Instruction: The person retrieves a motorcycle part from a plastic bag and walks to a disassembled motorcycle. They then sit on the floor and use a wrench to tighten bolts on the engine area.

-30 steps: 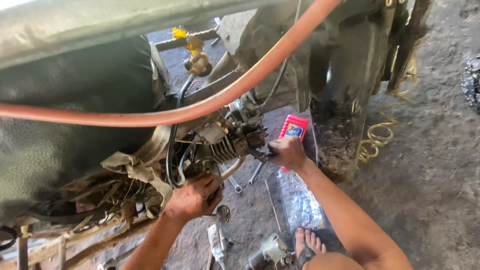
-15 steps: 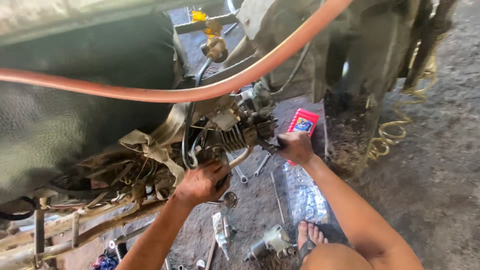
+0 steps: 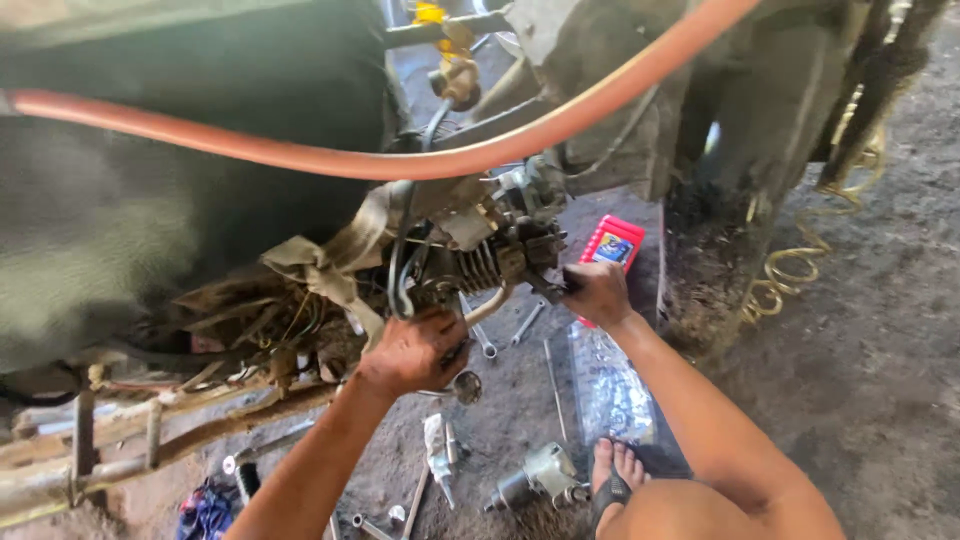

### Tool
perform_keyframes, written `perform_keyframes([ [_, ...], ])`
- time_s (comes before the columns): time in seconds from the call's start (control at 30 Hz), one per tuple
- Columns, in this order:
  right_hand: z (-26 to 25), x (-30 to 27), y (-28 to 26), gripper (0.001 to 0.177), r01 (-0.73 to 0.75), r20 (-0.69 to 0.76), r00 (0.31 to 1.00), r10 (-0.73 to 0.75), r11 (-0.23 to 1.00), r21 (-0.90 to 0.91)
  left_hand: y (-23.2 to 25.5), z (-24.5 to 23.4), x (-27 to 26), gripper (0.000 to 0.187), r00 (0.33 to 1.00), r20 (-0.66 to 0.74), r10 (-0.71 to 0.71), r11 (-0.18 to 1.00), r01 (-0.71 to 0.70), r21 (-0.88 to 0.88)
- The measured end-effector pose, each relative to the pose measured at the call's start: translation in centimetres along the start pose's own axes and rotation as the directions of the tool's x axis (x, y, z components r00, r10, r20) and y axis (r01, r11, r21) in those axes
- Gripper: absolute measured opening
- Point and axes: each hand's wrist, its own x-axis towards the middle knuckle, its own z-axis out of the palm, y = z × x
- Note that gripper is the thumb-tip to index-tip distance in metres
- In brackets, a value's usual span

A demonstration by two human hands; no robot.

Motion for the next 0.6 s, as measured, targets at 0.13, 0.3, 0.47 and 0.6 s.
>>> perform_keyframes([
  [0.13, 0.0, -1.2, 0.1, 0.033, -0.067, -0.02, 0.997, 0.068, 0.997, 0.046, 0.9, -0.3, -0.1, 0.03, 0.948, 0.293, -0.124, 0.992, 0.13, -0.001],
  [0.3, 0.1, -1.1, -0.4, 0.038, -0.07, -0.035, 0.997, 0.072, 0.996, 0.054, 1.3, -1.4, -0.1, 0.029, 0.976, 0.2, -0.086, 0.996, 0.09, -0.011],
  [0.47, -0.6, -1.3, -1.8, 0.041, -0.124, -0.015, 0.992, 0.126, 0.99, 0.071, 2.6, -3.0, -0.4, 0.026, 0.982, 0.172, -0.083, 0.996, 0.086, -0.013],
  [0.6, -0.3, -1.5, -1.7, 0.033, -0.152, -0.033, 0.987, 0.157, 0.981, 0.118, 3.3, -3.3, -0.9, 0.025, 0.972, 0.186, -0.141, 0.99, 0.143, 0.001],
])
